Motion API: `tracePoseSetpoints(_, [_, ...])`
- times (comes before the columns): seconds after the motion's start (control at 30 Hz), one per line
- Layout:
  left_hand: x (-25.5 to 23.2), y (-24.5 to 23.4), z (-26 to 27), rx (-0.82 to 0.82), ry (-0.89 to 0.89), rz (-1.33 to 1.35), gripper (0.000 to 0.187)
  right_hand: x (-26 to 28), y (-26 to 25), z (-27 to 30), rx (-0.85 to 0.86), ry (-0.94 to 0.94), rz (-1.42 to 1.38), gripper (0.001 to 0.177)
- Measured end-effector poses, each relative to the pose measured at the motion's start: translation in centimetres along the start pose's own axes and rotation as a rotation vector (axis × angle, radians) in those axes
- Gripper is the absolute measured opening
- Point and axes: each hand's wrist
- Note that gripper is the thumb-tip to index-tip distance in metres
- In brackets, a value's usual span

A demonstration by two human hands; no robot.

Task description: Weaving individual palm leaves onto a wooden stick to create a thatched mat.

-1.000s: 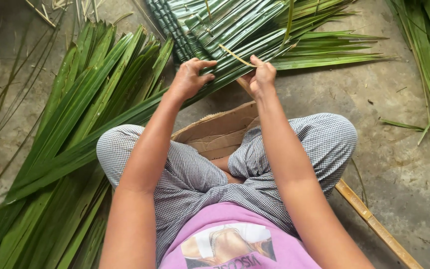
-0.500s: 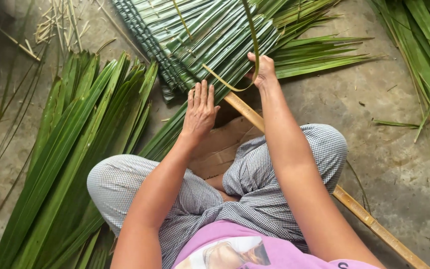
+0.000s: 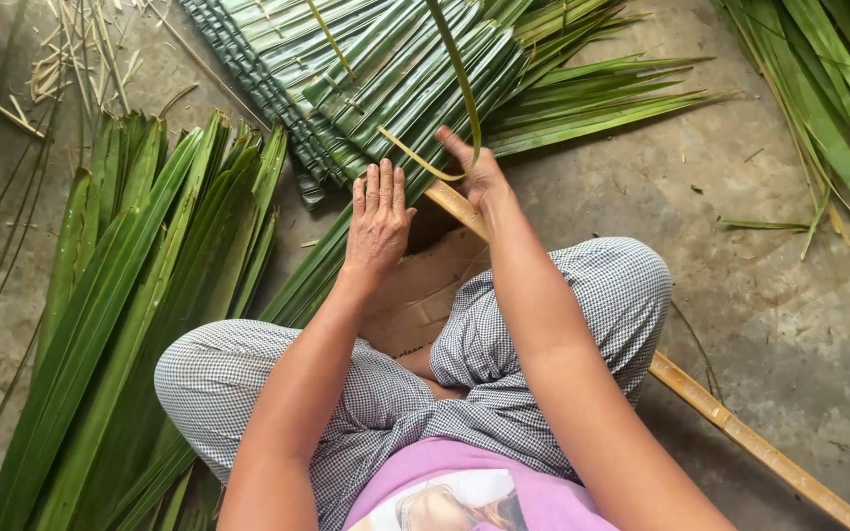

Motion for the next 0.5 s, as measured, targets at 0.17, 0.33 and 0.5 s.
tracePoseSetpoints(0.17, [0.1,-0.5,-0.3,-0.016,-0.009,0.02,0.078,3.5,4.5,7.1,0.101,0.034,-0.073,0.044])
tracePoseSetpoints(0.33, [0.1,-0.4,-0.3,-0.015,-0.018,0.036,0.076,3.8,5.4,7.9,0.077,0.007,-0.091,0.037])
tracePoseSetpoints(0.5, [0.3,-1.0,-0.9,-0.022,0.003,0.023,0.07,4.2,5.6,8.5,0.084,0.003,-0.051,0.039])
Point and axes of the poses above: each hand's wrist, its own z-axis away from the middle knuckle, its own y-axis out of the palm, x = y × z, and after that the axes turned 9 degrees about -z, right-handed
